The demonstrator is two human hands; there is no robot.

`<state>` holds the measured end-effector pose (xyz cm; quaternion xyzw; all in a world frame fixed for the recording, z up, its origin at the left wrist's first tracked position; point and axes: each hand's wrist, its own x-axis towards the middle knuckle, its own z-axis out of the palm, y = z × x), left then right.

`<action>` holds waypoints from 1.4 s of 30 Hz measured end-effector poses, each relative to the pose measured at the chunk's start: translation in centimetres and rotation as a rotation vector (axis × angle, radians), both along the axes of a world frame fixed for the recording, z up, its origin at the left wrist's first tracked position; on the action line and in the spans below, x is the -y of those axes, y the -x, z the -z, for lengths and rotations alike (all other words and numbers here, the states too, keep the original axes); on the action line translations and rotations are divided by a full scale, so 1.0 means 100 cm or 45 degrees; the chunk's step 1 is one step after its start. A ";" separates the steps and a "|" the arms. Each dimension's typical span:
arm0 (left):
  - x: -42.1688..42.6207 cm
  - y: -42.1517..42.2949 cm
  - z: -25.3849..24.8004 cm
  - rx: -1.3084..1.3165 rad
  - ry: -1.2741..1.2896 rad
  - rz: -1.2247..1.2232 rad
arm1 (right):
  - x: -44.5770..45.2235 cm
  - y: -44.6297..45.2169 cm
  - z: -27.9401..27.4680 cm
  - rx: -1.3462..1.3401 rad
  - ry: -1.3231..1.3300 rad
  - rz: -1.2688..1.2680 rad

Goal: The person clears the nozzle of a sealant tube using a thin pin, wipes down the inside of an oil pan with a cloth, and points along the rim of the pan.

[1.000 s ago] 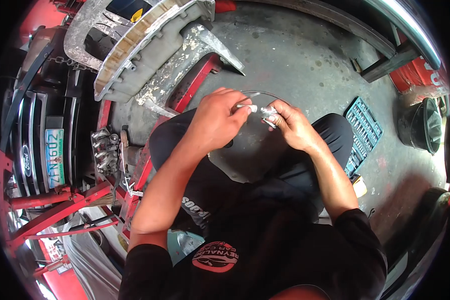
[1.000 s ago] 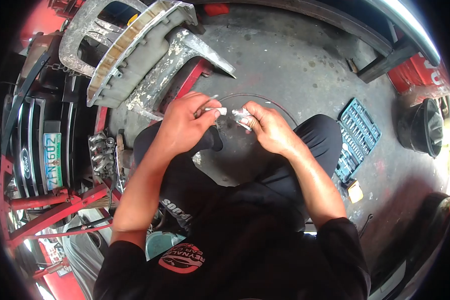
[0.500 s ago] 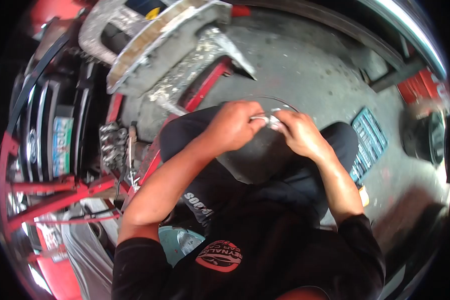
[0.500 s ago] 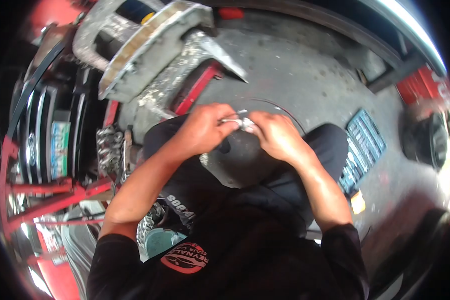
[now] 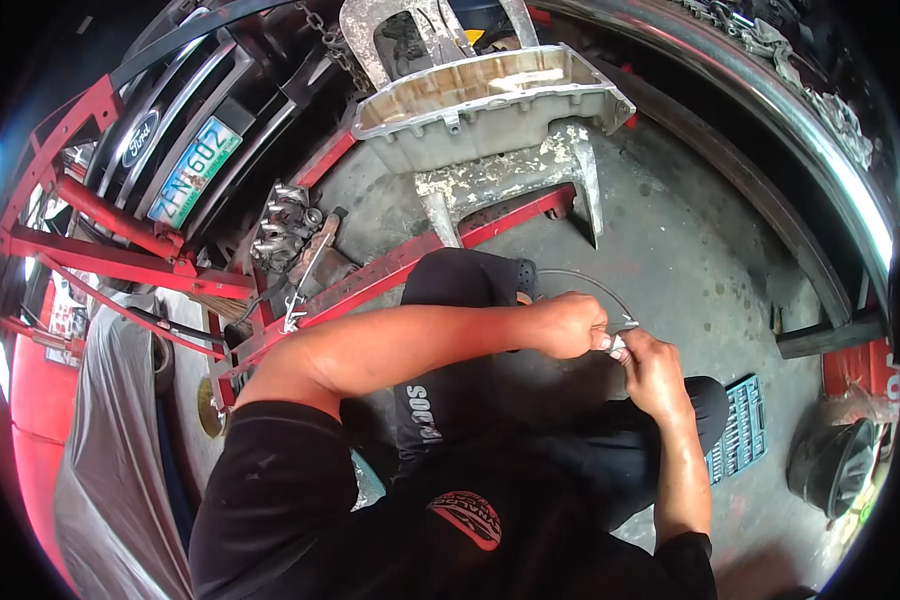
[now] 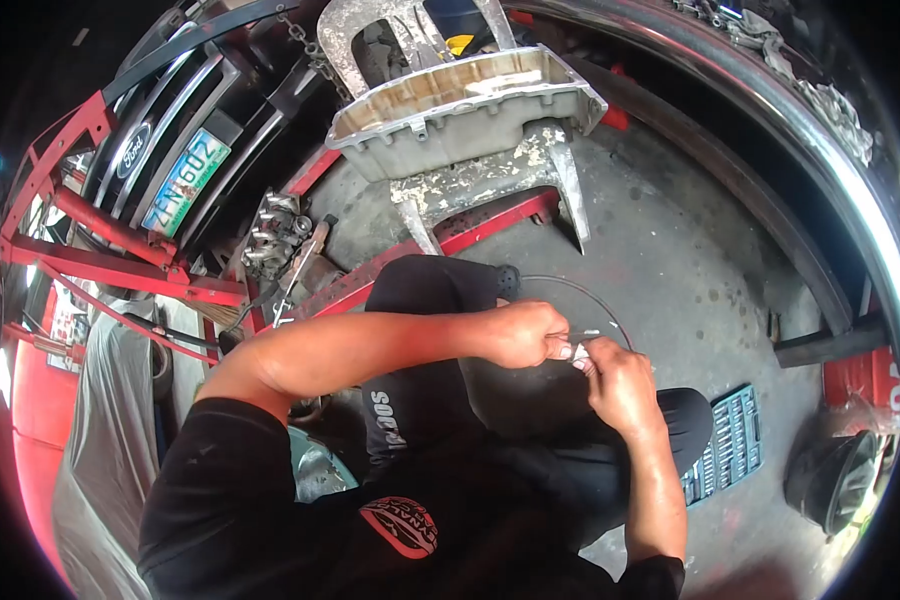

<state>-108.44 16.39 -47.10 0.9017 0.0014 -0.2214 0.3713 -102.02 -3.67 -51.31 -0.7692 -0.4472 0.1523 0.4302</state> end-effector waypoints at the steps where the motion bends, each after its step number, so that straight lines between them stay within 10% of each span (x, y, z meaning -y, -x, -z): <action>1: 0.001 0.000 0.000 0.010 0.004 -0.002 | -0.001 -0.001 -0.004 0.207 0.031 -0.013; 4: 0.000 0.006 0.005 0.200 -0.164 0.125 | 0.000 -0.003 -0.007 0.423 0.098 -0.049; 6: -0.001 0.013 0.016 0.867 -0.153 0.483 | 0.004 -0.005 -0.003 -0.772 0.195 -0.090; 10: -0.001 0.011 0.026 1.060 0.013 0.386 | 0.001 -0.012 -0.008 -1.131 0.280 -0.132; 20: -0.001 -0.011 -0.019 -0.291 0.280 -0.329 | 0.001 -0.015 -0.004 0.441 -0.057 -0.053; 24: 0.001 -0.004 -0.007 -0.122 0.164 -0.217 | 0.007 -0.011 -0.006 0.668 0.077 -0.096; 33: 0.002 0.012 0.004 0.903 -0.050 0.360 | 0.009 0.003 0.004 -0.257 -0.123 -0.047; 39: 0.005 0.011 0.001 0.610 0.033 0.201 | 0.007 0.004 0.003 -0.523 0.068 -0.059; 42: 0.004 0.007 -0.009 0.210 0.003 0.162 | 0.007 0.012 0.005 0.144 -0.047 0.017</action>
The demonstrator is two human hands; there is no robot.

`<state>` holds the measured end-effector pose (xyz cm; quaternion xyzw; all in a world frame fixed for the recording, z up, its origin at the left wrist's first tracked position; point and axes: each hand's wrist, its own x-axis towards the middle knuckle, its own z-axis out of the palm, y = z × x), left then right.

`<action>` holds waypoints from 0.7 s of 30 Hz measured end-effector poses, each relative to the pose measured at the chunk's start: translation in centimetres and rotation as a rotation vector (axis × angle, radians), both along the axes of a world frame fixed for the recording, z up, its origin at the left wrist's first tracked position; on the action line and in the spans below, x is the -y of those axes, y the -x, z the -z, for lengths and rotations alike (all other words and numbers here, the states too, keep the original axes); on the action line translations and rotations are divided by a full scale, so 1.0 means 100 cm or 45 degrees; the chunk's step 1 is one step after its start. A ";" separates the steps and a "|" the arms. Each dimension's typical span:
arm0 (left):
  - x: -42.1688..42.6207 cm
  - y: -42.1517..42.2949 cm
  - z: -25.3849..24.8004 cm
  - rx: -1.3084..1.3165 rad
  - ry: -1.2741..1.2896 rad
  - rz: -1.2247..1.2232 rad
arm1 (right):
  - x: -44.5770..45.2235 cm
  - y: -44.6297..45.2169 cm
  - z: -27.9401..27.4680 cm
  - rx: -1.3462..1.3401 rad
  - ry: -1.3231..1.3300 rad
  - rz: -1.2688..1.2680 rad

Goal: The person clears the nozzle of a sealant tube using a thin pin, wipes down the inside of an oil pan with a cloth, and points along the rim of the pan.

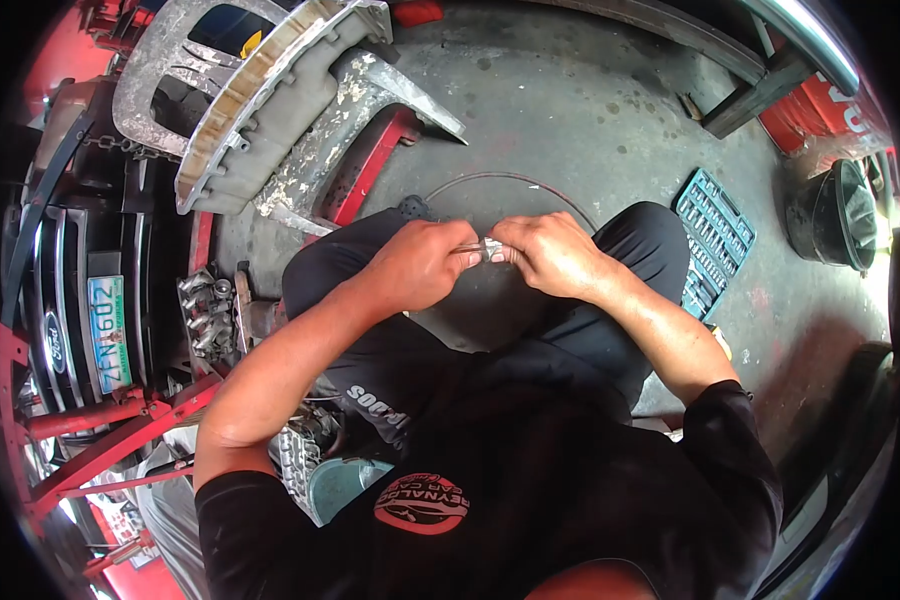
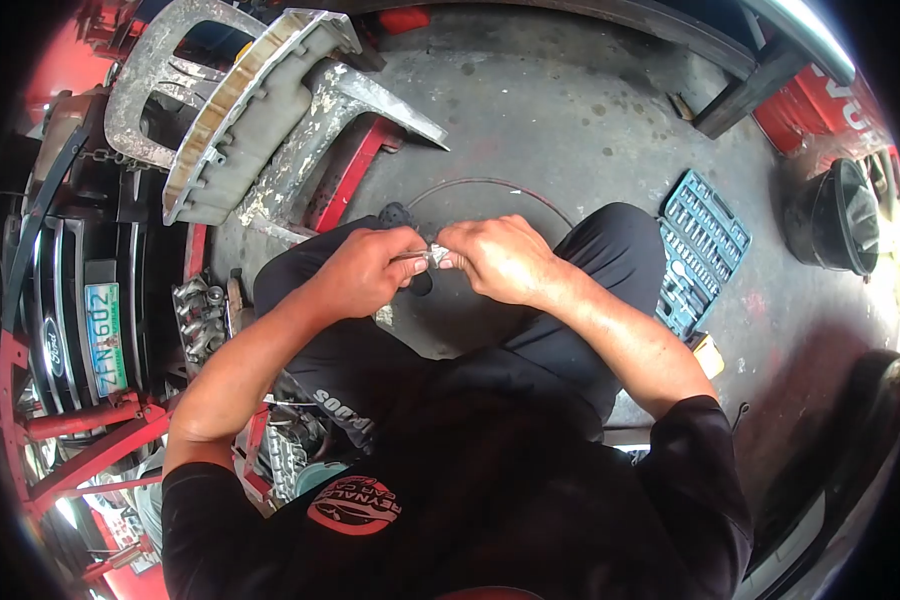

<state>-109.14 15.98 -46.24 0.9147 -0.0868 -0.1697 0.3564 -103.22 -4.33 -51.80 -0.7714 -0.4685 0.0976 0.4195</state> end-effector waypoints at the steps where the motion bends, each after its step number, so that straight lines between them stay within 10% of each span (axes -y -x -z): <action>1: -0.004 -0.002 0.003 0.004 -0.003 -0.004 | 0.000 0.000 -0.003 0.039 0.079 0.001; 4: -0.011 -0.003 0.011 0.346 -0.100 0.265 | -0.003 0.001 -0.002 0.102 0.127 0.034; 9: -0.003 -0.002 0.001 -0.661 0.414 -0.596 | -0.003 -0.002 0.008 0.498 0.045 0.074; 21: -0.001 -0.001 -0.001 -0.289 0.183 -0.438 | -0.005 -0.007 0.002 0.647 0.045 0.098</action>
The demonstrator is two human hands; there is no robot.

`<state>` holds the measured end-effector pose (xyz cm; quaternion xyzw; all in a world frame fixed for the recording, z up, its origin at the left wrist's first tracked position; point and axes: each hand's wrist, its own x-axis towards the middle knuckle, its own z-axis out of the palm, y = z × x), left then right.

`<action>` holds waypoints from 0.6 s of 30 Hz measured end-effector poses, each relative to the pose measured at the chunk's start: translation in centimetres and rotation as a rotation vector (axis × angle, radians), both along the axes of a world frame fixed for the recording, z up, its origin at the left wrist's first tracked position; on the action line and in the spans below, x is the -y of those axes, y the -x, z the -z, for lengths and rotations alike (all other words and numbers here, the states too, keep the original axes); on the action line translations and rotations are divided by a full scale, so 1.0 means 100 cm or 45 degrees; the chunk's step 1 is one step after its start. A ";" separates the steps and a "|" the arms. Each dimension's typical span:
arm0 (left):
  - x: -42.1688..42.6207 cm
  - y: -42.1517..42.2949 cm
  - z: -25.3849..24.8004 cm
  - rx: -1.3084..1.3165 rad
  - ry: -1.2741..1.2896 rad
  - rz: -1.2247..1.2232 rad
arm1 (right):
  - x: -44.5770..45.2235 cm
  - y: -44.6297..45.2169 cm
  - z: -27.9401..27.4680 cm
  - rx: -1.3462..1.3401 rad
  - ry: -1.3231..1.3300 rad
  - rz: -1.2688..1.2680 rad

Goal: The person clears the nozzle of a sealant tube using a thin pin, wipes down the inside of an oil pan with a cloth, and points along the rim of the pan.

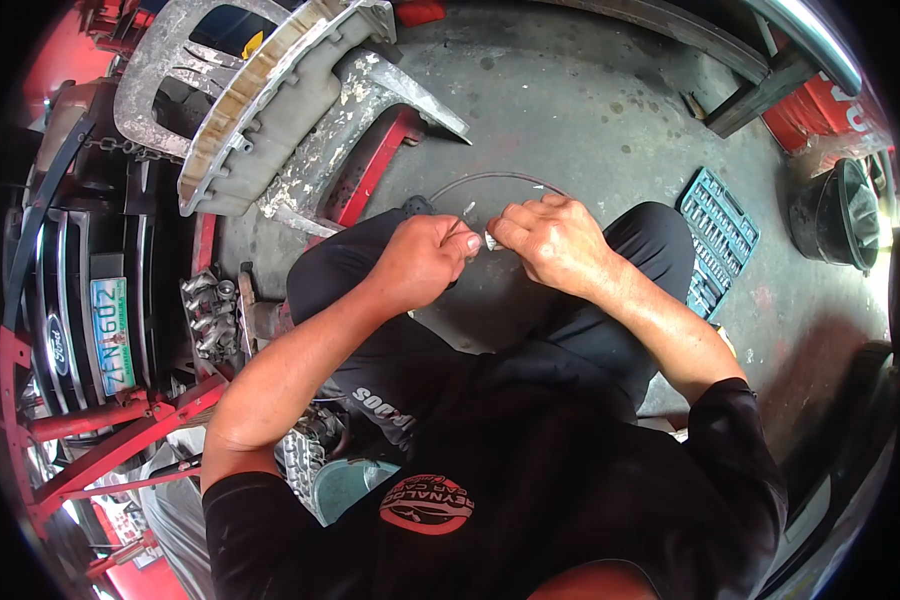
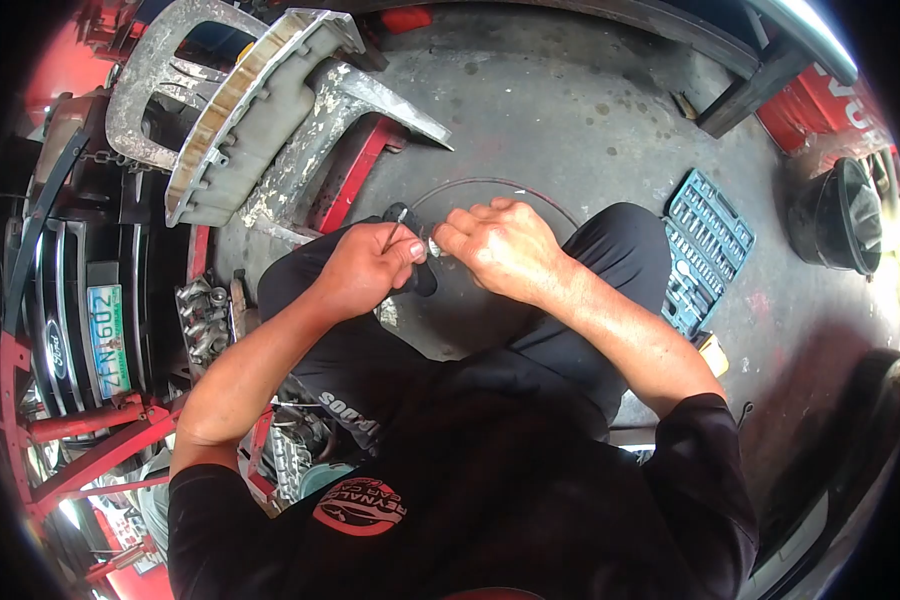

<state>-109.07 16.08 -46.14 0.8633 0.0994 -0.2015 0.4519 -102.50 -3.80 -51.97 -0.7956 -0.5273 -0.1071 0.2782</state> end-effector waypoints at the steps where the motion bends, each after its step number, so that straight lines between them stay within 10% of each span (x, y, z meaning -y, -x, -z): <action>1: 0.000 0.001 0.000 -0.001 0.000 -0.001 | 0.000 0.000 0.000 -0.079 0.001 -0.012; 10: 0.000 0.010 0.016 0.497 -0.082 0.235 | 0.002 0.006 -0.006 -0.567 0.003 -0.047; 12: -0.002 0.006 0.019 0.254 0.355 0.008 | 0.001 0.005 -0.006 -0.551 0.007 -0.035; 16: -0.008 -0.004 0.001 -0.486 0.396 -0.171 | 0.000 0.006 -0.002 -0.507 0.002 -0.028; 18: -0.005 -0.003 0.004 -0.334 0.250 -0.082 | 0.000 0.007 -0.001 -0.498 0.000 -0.033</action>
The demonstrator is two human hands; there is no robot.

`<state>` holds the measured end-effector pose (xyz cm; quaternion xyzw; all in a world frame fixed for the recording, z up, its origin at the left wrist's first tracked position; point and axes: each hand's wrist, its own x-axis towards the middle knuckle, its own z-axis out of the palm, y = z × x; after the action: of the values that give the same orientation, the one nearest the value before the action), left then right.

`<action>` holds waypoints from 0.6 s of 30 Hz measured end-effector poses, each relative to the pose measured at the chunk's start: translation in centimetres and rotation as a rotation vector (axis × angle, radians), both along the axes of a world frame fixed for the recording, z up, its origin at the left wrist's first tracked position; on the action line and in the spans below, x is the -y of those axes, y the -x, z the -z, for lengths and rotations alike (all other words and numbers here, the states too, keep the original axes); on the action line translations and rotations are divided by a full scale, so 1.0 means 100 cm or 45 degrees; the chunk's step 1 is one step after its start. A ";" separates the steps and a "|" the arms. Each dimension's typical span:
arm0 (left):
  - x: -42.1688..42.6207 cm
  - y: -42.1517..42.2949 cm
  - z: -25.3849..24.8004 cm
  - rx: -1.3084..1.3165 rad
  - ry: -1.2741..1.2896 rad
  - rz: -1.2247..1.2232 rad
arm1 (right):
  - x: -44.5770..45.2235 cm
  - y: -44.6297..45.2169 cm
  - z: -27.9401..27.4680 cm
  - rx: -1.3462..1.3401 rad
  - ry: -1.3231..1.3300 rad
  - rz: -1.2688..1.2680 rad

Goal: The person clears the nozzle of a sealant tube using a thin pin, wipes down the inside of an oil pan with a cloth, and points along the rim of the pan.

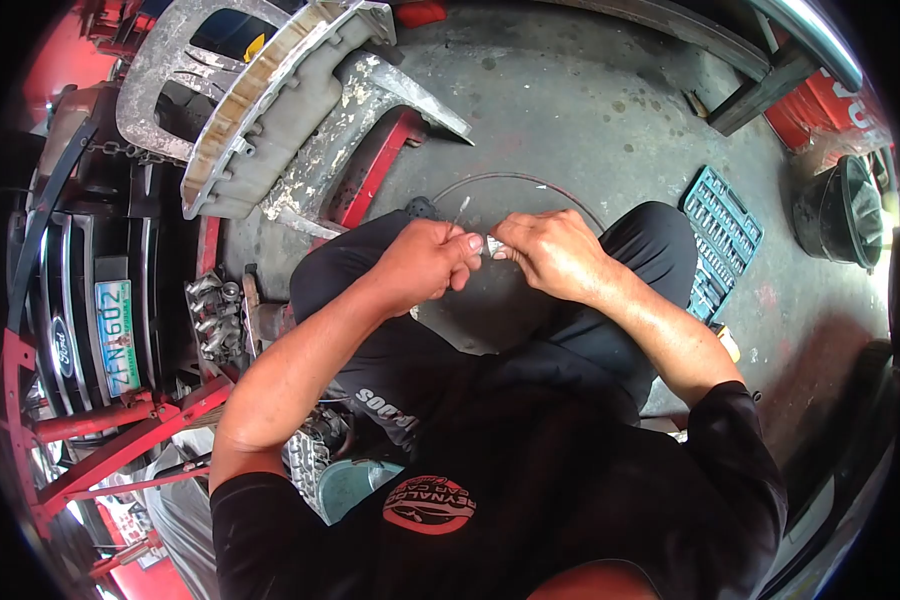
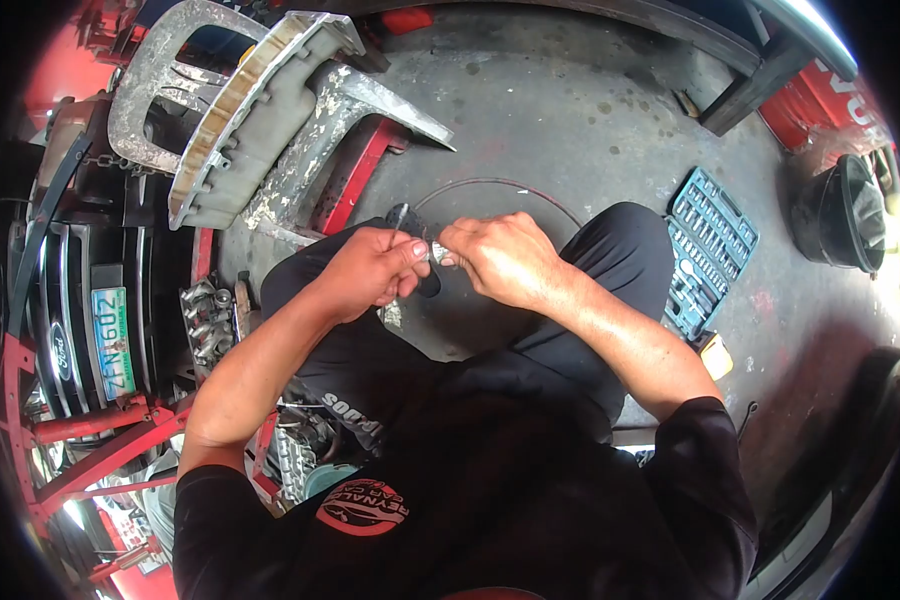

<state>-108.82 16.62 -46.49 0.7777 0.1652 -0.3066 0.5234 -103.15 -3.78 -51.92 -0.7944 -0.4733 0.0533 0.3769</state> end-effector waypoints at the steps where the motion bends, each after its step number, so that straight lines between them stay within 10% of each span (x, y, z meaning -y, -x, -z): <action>1: 0.001 0.002 0.003 0.156 -0.134 0.086 | 0.000 0.000 0.000 -0.028 -0.033 -0.001; 2: 0.000 0.003 0.012 0.156 -0.135 0.088 | -0.001 -0.001 0.001 -0.054 -0.068 -0.001; 4: -0.004 0.004 0.029 1.437 -0.489 0.592 | 0.001 -0.005 0.007 -0.156 -0.066 -0.044; 7: 0.003 0.009 0.029 0.638 0.020 0.072 | 0.002 -0.007 0.007 -0.198 -0.035 -0.067; 11: -0.014 -0.006 0.001 -0.286 0.356 0.113 | -0.001 -0.009 0.018 0.298 -0.017 -0.108; 13: -0.005 -0.001 -0.001 -0.149 0.197 0.005 | 0.002 -0.007 0.012 0.191 -0.113 -0.046; 15: 0.004 0.003 0.020 1.412 -0.565 0.837 | 0.013 -0.009 0.002 -0.438 0.009 -0.131; 18: 0.013 0.011 0.029 0.861 -0.183 0.488 | 0.015 -0.019 0.023 -0.795 -0.016 -0.340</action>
<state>-109.87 15.28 -49.39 0.8862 -0.1437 -0.1131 0.4257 -101.25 -5.28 -54.17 -0.6683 -0.4353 0.3400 0.4983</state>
